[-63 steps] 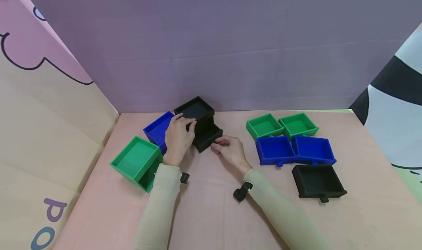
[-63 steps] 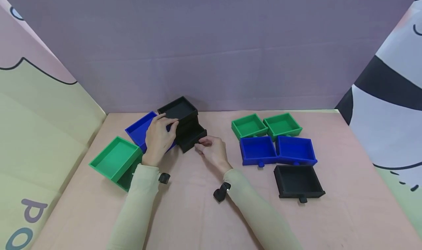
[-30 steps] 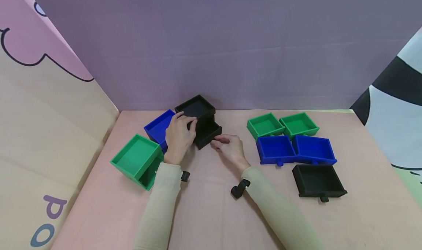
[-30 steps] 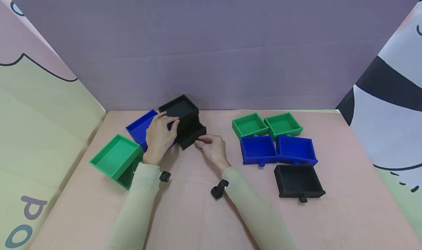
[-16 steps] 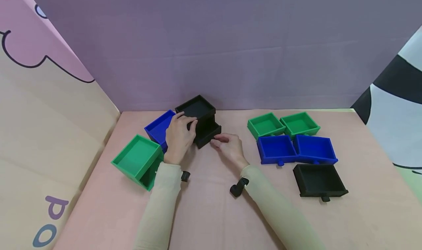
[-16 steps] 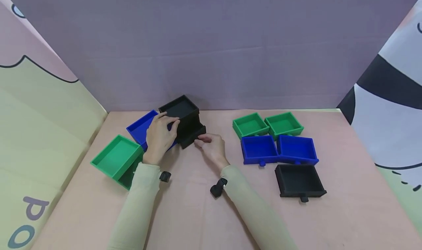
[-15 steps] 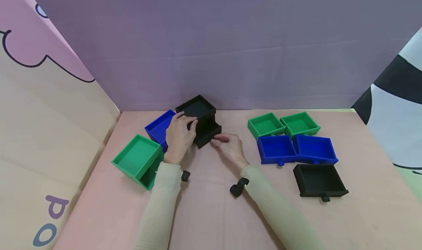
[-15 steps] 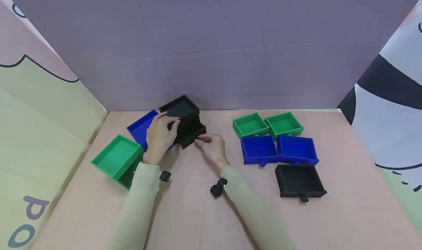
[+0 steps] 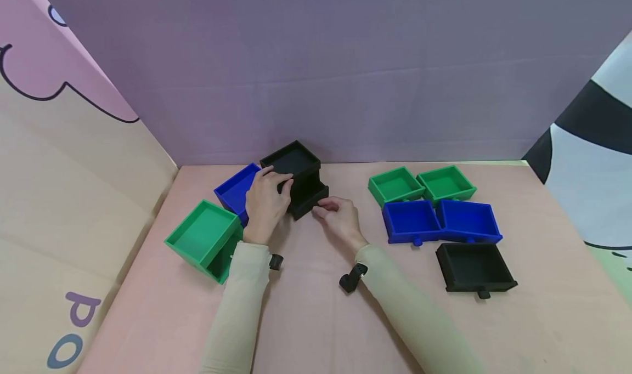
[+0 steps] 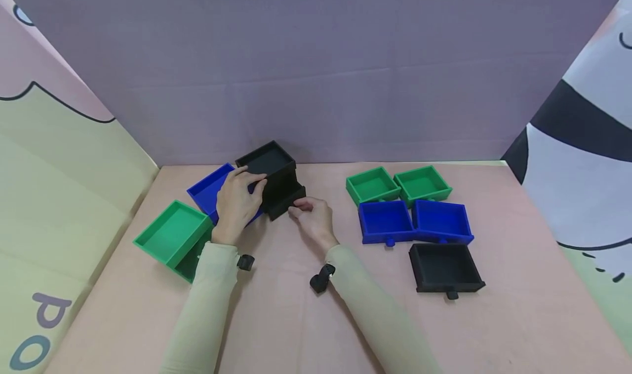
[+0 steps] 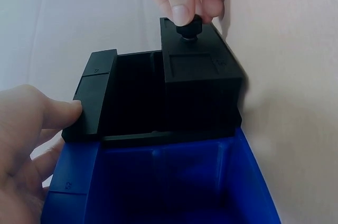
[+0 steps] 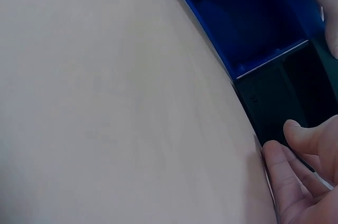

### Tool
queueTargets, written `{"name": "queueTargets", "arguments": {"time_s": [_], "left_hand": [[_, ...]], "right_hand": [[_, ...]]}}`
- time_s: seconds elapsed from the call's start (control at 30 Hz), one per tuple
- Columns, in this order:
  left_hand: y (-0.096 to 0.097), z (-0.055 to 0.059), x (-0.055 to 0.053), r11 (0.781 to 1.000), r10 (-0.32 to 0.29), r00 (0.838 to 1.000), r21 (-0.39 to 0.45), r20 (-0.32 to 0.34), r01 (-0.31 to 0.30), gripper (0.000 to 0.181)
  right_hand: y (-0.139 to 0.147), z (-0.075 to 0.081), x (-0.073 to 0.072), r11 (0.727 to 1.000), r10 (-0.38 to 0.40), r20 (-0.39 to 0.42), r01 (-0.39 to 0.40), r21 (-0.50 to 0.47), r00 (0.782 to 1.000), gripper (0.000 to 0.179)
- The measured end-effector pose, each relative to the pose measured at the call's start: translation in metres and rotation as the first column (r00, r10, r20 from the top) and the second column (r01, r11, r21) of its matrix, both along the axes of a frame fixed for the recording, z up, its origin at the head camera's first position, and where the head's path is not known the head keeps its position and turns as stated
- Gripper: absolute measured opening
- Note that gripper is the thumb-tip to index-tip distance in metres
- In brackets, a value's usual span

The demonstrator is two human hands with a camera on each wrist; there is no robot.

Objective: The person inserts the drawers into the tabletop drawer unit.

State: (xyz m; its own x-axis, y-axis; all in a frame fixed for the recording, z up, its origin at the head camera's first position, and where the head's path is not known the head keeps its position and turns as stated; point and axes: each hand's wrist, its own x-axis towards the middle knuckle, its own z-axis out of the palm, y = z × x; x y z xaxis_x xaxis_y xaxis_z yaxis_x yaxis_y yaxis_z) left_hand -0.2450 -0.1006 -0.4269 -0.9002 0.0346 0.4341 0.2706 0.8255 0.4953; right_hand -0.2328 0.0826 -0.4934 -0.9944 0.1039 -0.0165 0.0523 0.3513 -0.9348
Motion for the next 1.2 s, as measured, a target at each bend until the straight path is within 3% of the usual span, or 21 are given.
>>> {"name": "queueTargets", "arguments": {"time_s": [0.5, 1.2], "left_hand": [[0.001, 0.0, 0.001, 1.0, 0.011, 1.0, 0.004, 0.007, -0.011, 0.025], [0.001, 0.0, 0.0, 1.0, 0.012, 1.0, 0.002, 0.011, -0.012, 0.026]], "right_hand": [[-0.005, -0.004, -0.005, 0.99, 0.025, 0.015, -0.023, -0.139, 1.0, 0.02], [-0.016, -0.005, -0.012, 0.985, -0.001, 0.009, 0.002, -0.17, 1.0, 0.018]]}}
